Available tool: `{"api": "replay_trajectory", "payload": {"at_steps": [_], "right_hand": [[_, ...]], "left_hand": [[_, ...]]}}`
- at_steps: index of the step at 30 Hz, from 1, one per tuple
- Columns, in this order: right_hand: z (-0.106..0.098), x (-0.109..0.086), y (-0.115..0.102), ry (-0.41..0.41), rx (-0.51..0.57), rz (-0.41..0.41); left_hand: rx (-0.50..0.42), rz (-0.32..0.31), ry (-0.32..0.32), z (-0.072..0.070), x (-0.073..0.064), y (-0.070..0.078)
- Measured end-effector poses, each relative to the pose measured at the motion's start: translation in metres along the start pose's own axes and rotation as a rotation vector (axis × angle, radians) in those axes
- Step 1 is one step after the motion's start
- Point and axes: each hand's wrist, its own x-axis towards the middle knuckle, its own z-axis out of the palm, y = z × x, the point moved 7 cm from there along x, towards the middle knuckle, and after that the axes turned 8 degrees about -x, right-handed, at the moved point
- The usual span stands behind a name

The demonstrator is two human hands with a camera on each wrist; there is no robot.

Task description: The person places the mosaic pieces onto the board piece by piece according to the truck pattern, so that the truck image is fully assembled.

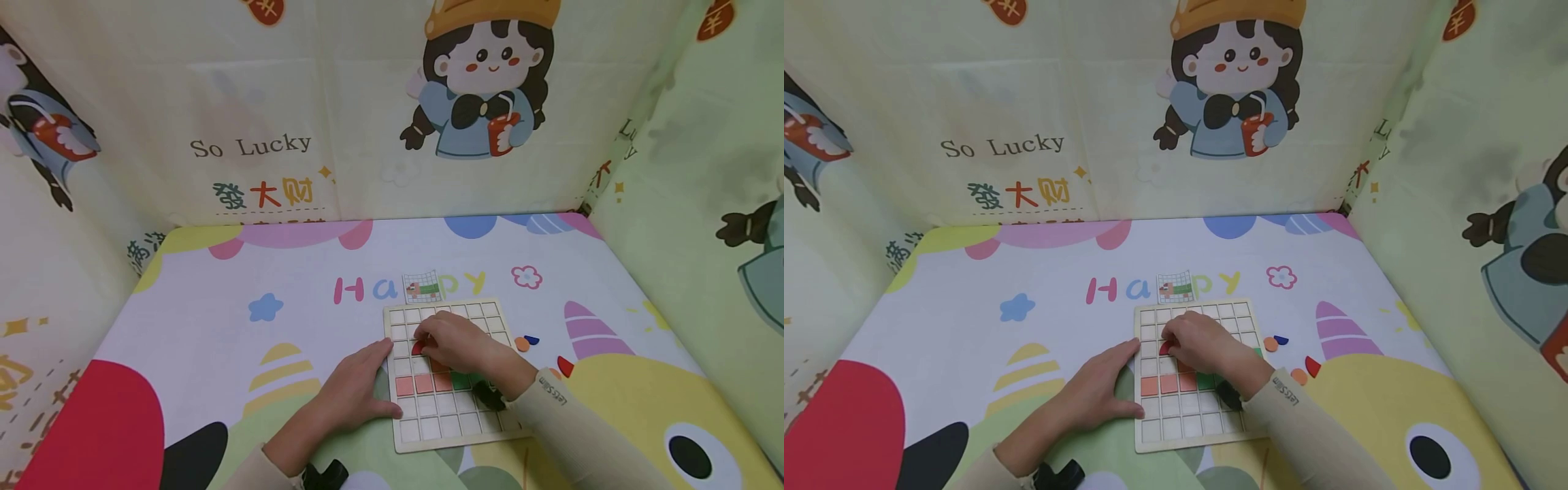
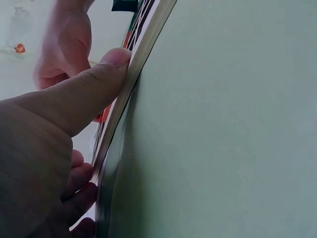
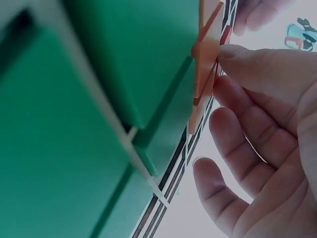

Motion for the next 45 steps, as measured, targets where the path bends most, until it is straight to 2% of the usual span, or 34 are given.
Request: {"api": "replay_trajectory", "payload": {"at_steps": [12, 17, 23, 36, 45], "right_hand": [[-0.004, -0.006, -0.006, 0.010, -0.020, -0.026], [-0.009, -0.013, -0.002, 0.016, -0.005, 0.012], [-0.018, -0.027, 0.014, 0.036, 0.017, 0.074], [-0.031, -0.068, 0.052, 0.122, 0.045, 0.157], [-0.035, -0.091, 0.078, 0.142, 0.083, 0.253]], "left_hand": [[0.005, 0.010, 0.003, -0.001, -0.002, 0.001], [-0.001, 0.011, 0.004, -0.001, -0.002, 0.001], [-0.009, 0.006, 0.008, 0.000, -0.002, 0.001], [-0.007, 0.007, 0.003, 0.000, -0.001, 0.000], [0.001, 0.004, 0.006, 0.000, -0.001, 0.000]]}}
